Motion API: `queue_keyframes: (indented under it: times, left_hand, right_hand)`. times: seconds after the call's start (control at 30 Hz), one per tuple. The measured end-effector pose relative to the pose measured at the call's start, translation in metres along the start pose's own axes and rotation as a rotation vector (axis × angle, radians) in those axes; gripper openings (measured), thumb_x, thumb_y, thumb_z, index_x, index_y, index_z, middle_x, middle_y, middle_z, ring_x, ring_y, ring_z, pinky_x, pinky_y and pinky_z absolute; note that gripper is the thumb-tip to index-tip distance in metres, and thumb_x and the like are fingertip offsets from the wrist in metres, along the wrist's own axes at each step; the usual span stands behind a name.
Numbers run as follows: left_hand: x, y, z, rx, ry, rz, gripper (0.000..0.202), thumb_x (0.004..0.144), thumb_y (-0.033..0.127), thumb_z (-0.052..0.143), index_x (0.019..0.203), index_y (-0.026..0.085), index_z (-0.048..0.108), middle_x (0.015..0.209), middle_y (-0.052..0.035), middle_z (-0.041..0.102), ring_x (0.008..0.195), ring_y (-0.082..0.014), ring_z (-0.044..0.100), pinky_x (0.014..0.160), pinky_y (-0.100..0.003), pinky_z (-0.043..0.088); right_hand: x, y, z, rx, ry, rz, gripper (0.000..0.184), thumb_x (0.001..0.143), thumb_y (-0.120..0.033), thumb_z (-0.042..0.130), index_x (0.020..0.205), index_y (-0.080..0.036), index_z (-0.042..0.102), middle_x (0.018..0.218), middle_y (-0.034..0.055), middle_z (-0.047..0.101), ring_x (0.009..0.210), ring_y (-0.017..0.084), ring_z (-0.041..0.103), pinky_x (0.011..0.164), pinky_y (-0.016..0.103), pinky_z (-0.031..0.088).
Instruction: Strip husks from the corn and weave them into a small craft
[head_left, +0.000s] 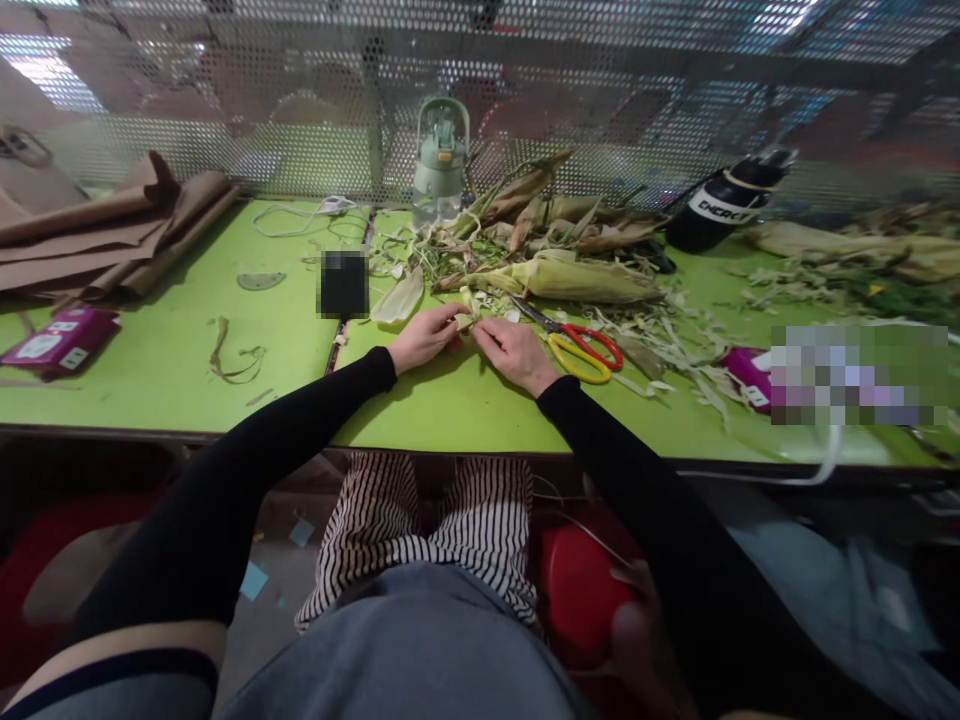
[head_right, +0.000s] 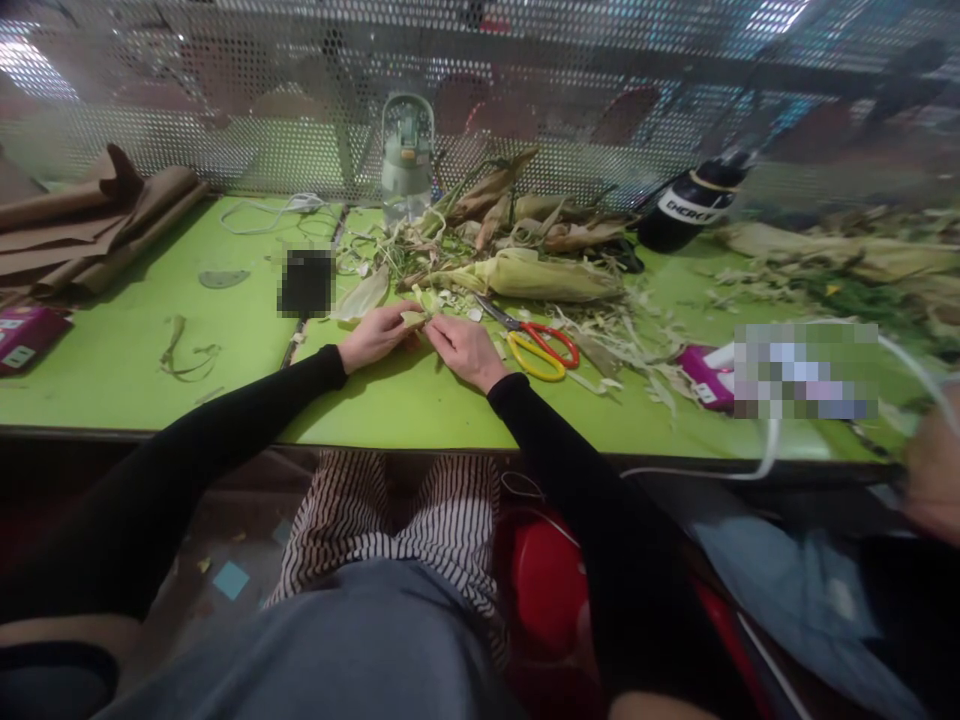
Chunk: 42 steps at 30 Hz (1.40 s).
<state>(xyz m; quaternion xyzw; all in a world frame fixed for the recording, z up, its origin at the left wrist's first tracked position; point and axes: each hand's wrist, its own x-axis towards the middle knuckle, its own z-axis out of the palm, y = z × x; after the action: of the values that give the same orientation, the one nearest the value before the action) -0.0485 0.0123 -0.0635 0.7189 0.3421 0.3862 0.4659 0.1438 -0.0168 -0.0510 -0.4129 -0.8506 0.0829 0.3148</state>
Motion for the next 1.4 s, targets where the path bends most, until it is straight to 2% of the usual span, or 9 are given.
queue_keyframes:
  times: [0.23,0.37,0.5,0.63,0.83,0.97,1.03,1.23,1.4]
  left_hand:
    - [-0.004,0.007,-0.001,0.175,0.046,0.129,0.015,0.095,0.027,0.052,0.088,0.016,0.059,0.064,0.0025,0.062,0.059,-0.0097,0.059,0.063,-0.021,0.047]
    - [-0.002,0.006,0.000,0.062,0.026,0.049,0.013,0.096,0.027,0.053,0.091,0.016,0.059,0.064,0.0026,0.061,0.058,-0.0091,0.059,0.061,-0.020,0.048]
    - [0.000,0.005,0.000,-0.064,0.000,-0.023,0.010,0.092,0.024,0.059,0.098,0.015,0.059,0.080,-0.0008,0.067,0.058,-0.0074,0.060,0.058,-0.019,0.050]
    - [-0.001,0.009,-0.001,-0.165,-0.029,-0.019,0.012,0.090,0.019,0.061,0.102,0.015,0.061,0.080,0.0001,0.067,0.057,-0.0069,0.062,0.060,-0.020,0.052]
    - [-0.005,0.016,0.000,-0.302,-0.041,-0.090,0.013,0.090,0.022,0.066,0.099,0.014,0.060,0.085,-0.0007,0.067,0.067,-0.0080,0.067,0.059,-0.018,0.054]
    - [-0.005,0.015,0.002,-0.349,-0.018,-0.093,0.015,0.088,0.020,0.069,0.096,0.013,0.058,0.086,-0.0009,0.066,0.068,-0.0073,0.066,0.060,-0.018,0.056]
    - [-0.006,0.014,0.002,-0.364,-0.010,-0.076,0.017,0.087,0.019,0.069,0.097,0.013,0.057,0.084,-0.0008,0.066,0.067,-0.0077,0.065,0.060,-0.020,0.057]
    - [-0.009,0.014,0.003,-0.377,-0.051,-0.003,0.028,0.088,0.025,0.069,0.112,0.016,0.058,0.089,-0.0021,0.067,0.069,-0.0092,0.066,0.062,-0.021,0.057]
    - [-0.010,0.012,0.003,-0.374,-0.054,0.081,0.041,0.084,0.035,0.074,0.118,0.016,0.065,0.086,-0.0024,0.066,0.068,-0.0092,0.064,0.060,-0.020,0.055]
  right_hand:
    - [-0.001,-0.004,0.002,-0.008,-0.020,-0.031,0.036,0.100,-0.038,0.041,0.068,-0.023,0.043,0.061,-0.0008,0.047,0.057,0.015,0.040,0.059,0.030,0.030]
    - [-0.001,-0.002,0.003,-0.029,0.006,-0.018,0.036,0.102,-0.042,0.039,0.071,-0.023,0.045,0.064,0.0001,0.050,0.058,0.016,0.041,0.059,0.031,0.030]
    - [-0.002,0.000,0.002,-0.054,0.067,0.022,0.039,0.103,-0.048,0.035,0.077,-0.023,0.048,0.069,0.0024,0.055,0.061,0.017,0.045,0.059,0.031,0.031]
    - [-0.004,-0.001,-0.001,-0.061,0.108,0.040,0.042,0.103,-0.055,0.033,0.080,-0.024,0.050,0.073,0.0039,0.058,0.065,0.019,0.049,0.062,0.032,0.035]
    - [-0.007,-0.002,-0.005,-0.052,0.147,0.044,0.036,0.103,-0.049,0.037,0.087,-0.023,0.055,0.081,0.0054,0.062,0.072,0.020,0.055,0.066,0.035,0.042]
    - [-0.007,-0.002,-0.007,-0.049,0.331,0.074,0.027,0.101,-0.047,0.043,0.106,-0.022,0.055,0.106,0.0109,0.062,0.088,0.024,0.057,0.072,0.039,0.047]
    - [-0.007,-0.003,-0.008,-0.065,0.407,0.061,0.029,0.101,-0.049,0.043,0.104,-0.023,0.055,0.110,0.0116,0.060,0.098,0.027,0.056,0.079,0.044,0.048]
    - [-0.006,-0.004,-0.009,-0.024,0.121,-0.009,0.036,0.103,-0.050,0.037,0.091,-0.022,0.055,0.087,0.0075,0.063,0.081,0.023,0.056,0.073,0.038,0.045]
    - [-0.007,-0.009,-0.011,0.034,0.084,0.009,0.035,0.104,-0.048,0.038,0.086,-0.022,0.053,0.083,0.0056,0.062,0.074,0.019,0.055,0.068,0.033,0.041]
